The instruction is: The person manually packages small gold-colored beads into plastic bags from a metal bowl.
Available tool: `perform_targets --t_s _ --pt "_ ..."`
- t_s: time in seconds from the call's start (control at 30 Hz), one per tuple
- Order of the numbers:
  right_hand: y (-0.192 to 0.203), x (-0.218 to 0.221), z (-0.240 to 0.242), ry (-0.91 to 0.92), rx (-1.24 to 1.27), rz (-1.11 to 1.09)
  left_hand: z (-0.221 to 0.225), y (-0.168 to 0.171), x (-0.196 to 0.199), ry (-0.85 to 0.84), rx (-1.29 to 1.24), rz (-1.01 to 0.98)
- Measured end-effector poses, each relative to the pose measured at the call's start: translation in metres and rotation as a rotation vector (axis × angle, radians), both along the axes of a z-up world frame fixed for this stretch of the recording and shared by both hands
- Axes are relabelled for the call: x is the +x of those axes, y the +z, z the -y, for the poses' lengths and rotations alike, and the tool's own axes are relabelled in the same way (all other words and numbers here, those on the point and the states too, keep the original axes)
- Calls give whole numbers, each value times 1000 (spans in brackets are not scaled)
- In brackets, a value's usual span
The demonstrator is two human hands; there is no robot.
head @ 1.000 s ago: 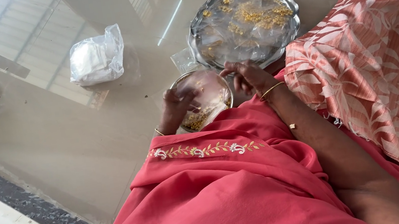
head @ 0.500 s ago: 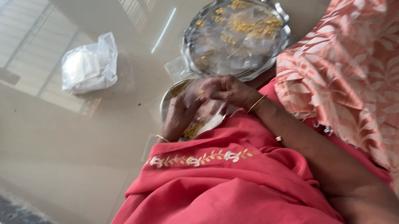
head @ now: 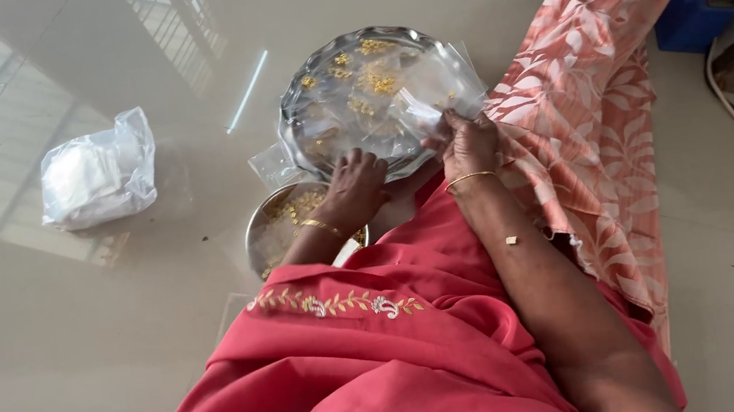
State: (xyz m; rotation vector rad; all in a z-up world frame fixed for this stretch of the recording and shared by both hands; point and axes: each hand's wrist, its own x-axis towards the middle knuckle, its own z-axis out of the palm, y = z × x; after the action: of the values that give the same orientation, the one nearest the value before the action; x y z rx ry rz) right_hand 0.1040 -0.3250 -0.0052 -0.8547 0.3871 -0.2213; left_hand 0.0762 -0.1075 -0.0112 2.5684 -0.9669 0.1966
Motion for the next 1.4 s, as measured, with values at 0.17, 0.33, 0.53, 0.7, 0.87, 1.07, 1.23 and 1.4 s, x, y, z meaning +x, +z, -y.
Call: perform_targets --t_s 0.17,0.33,0.53,0.7,0.87,1.07,1.23,1.4 --pt "-1 -3 2 -125 -2 23 31 -65 39 -24 243 57" --pt "-6 1 7 -162 -56 57 20 -85 66 -98 138 -32" --pt "-114 47 42 -18 84 -68 4 -35 93 -64 166 112" --pt "-146 77 32 793 -1419 -187 -2 16 94 -71 26 74" --pt "-122 86 19 538 -1468 -440 -1 -1 88 -94 57 24" --pt "-136 87 34 110 -1597 -275 14 -39 69 -132 107 -38" --pt "-81 49 26 -10 -998 -302 28 -31 34 -73 -19 103" --pt "-59 44 10 1 -702 -268 48 49 -67 -256 -770 -468"
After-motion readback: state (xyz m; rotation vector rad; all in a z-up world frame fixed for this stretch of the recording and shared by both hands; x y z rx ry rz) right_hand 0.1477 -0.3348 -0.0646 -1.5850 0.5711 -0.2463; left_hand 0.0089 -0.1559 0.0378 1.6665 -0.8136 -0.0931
